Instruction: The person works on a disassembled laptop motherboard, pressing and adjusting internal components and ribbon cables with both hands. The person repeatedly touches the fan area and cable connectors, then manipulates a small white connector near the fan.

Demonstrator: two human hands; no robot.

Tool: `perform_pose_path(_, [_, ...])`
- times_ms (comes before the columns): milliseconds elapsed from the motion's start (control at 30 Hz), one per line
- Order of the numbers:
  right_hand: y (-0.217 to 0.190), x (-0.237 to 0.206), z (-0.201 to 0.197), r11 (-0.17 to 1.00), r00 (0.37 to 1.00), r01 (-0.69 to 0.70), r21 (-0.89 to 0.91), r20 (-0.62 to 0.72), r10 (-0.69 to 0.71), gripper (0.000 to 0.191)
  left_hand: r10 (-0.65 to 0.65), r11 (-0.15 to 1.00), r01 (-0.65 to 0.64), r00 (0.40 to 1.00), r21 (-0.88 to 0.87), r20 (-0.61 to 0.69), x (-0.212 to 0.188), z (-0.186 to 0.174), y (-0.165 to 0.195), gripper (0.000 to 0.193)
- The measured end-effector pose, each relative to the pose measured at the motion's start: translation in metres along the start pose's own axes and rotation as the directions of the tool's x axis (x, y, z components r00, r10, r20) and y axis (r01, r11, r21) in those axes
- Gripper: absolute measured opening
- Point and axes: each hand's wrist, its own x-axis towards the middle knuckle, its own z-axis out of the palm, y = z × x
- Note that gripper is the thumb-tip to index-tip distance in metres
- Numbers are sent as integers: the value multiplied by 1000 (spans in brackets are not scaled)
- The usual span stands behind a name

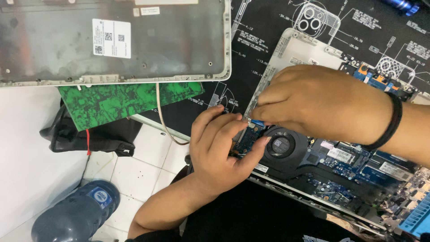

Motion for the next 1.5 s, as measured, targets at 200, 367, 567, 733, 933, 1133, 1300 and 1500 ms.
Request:
perform_pose_path(200, [-4, 0, -2, 1000, 1000, -22, -2, 22, 22, 50, -2, 1000, 2, 1000, 0, -3, 0, -1, 0, 43])
perform_pose_path(367, [-7, 2, -5, 998, 999, 37, -46, -13, -37, 54, -1, 1000, 1, 1000, -6, 4, 0, -2, 0, 43])
perform_pose_path(567, [-21, -1, -7, 976, 999, -51, -211, -29, 46, 57, 4, 1000, -4, 1000, -17, 2, 1, 0, -2, 43])
perform_pose_path(733, [-23, -2, -6, 969, 998, -47, -245, -45, 37, 48, 4, 1000, -4, 1000, -13, 6, 1, -1, -2, 43])
perform_pose_path(933, [-21, -2, -4, 976, 998, -56, -211, -29, 52, 51, -1, 1000, 1, 1000, -10, -2, 1, 0, -1, 43])
perform_pose_path(1133, [-20, -1, -5, 988, 999, -28, -150, -42, 22, 43, 5, 1000, -5, 1000, -15, -16, 0, 0, -2, 43])
perform_pose_path(1300, [-15, 2, -6, 989, 997, 10, -147, -74, -21, 43, 7, 1000, -7, 1000, -20, -11, 1, 0, -3, 42])
perform_pose_path(1500, [-16, -2, -3, 989, 996, -9, -144, -93, -5, 40, 1, 1000, -1, 1000, -19, -10, 1, 0, -2, 42])
